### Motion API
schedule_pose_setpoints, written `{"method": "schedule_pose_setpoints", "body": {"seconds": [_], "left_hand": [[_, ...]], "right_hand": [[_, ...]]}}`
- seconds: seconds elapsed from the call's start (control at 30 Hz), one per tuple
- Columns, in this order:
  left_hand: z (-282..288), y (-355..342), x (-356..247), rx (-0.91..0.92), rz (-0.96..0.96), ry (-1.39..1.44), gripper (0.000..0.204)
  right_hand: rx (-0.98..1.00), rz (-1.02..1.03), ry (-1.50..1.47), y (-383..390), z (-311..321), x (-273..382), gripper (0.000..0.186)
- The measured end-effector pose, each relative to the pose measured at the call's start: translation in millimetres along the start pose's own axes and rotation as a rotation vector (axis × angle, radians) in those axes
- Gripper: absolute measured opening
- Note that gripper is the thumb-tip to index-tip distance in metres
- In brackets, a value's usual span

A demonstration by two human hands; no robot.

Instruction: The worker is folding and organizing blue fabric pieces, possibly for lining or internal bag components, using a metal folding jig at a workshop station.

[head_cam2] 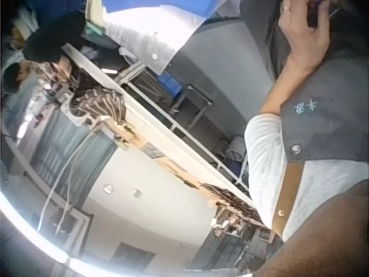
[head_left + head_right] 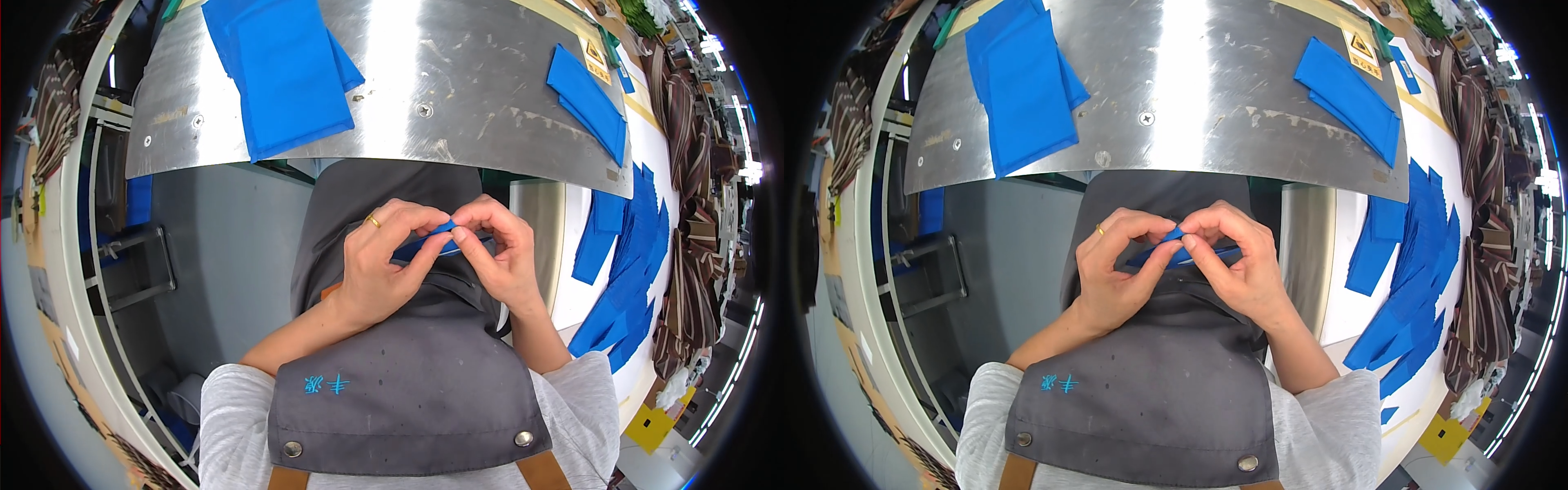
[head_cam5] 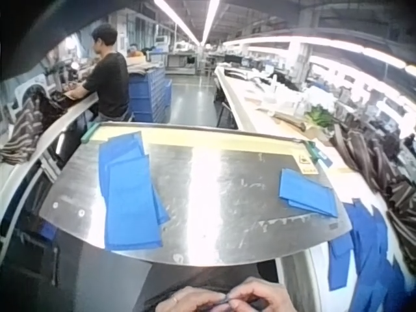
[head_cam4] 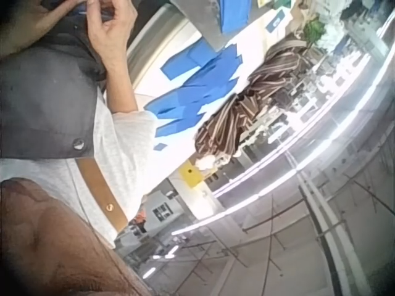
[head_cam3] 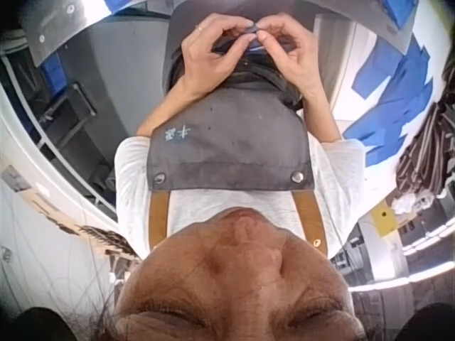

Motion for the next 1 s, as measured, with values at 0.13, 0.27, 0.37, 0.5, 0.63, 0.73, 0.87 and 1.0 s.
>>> {"method": "schedule_pose_setpoints", "body": {"seconds": [0.13, 0.27, 0.37, 0.5, 0.63, 0.73, 0.87, 1.0], "left_hand": [[0.8, 0.5, 3.7, -0.017, -0.054, -0.046, 0.025], [2.9, -0.1, 1.3, -0.016, -0.166, -0.156, 0.024], [3.1, -0.7, 2.8, -0.004, -0.168, -0.169, 0.023], [4.6, 0.3, 1.5, 0.026, -0.179, -0.165, 0.019], [2.4, 0.7, 9.9, 0.055, -0.008, 0.024, 0.018], [6.2, 4.3, 7.4, -0.132, -0.095, -0.174, 0.023], [-6.8, 7.5, 10.7, 0.090, 0.008, 0.008, 0.031], [-8.7, 8.6, 6.7, 0.135, 0.149, -0.037, 0.034]], "right_hand": [[-0.015, 0.039, 0.013, -0.2, 0.5, 2.7, 0.011], [-0.045, 0.148, 0.139, -0.3, 0.6, 8.7, 0.010], [-0.086, 0.223, 0.225, -1.0, 0.0, 10.5, 0.011], [-0.068, 0.233, 0.242, 1.2, 1.9, 11.2, 0.020], [-0.094, 0.117, 0.083, 5.3, -2.4, 9.5, 0.029], [-0.223, 0.387, 0.496, 4.8, -2.5, 21.1, 0.029], [-0.179, 0.547, 0.621, 4.9, -8.8, 26.0, 0.032], [-0.183, 0.517, 0.635, 9.6, -12.6, 22.2, 0.036]]}}
Point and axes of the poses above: each hand's wrist, its own y-axis away from the middle knuckle, its own z-axis out of the back of the hand, x = y × z, the point moved 3 cm from there along -y, towards the middle knuckle, and after that the axes turned 2 degrees about -z, right-handed, at the moved point
